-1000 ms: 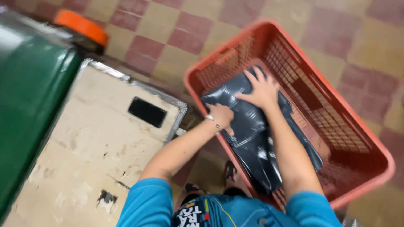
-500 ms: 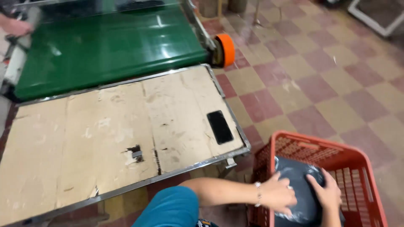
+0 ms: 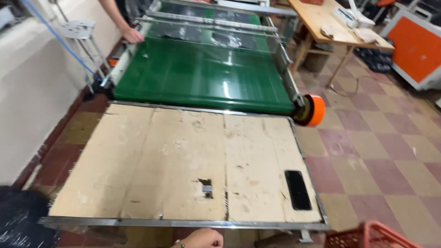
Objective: Folding plastic bags and placing them into a basket
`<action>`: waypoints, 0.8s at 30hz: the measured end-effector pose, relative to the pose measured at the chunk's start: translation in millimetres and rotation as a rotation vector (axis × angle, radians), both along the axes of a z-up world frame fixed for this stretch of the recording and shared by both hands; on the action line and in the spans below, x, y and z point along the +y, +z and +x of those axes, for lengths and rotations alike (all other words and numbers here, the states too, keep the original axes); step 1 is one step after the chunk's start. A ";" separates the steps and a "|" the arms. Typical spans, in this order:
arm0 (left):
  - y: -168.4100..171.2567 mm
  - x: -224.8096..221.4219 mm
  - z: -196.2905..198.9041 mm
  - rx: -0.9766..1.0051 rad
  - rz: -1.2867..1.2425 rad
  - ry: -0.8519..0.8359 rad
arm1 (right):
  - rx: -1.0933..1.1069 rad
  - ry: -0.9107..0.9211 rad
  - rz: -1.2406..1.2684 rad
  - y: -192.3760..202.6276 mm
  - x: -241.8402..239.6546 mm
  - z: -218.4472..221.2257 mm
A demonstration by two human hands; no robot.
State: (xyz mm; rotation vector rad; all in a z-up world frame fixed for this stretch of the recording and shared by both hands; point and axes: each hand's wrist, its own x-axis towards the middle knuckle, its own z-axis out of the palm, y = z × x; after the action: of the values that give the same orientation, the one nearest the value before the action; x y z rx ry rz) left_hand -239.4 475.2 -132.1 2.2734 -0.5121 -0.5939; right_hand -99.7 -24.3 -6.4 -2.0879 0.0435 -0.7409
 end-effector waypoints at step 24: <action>-50.5 254.6 -4.0 -0.187 -0.054 0.697 | 0.168 0.348 -0.808 -223.9 430.8 87.6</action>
State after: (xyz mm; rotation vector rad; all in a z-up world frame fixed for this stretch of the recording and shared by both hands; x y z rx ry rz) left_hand -243.3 729.8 -182.7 2.2656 0.1900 -0.0166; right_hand -12.1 406.5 -230.3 -2.8071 -0.6030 -0.3886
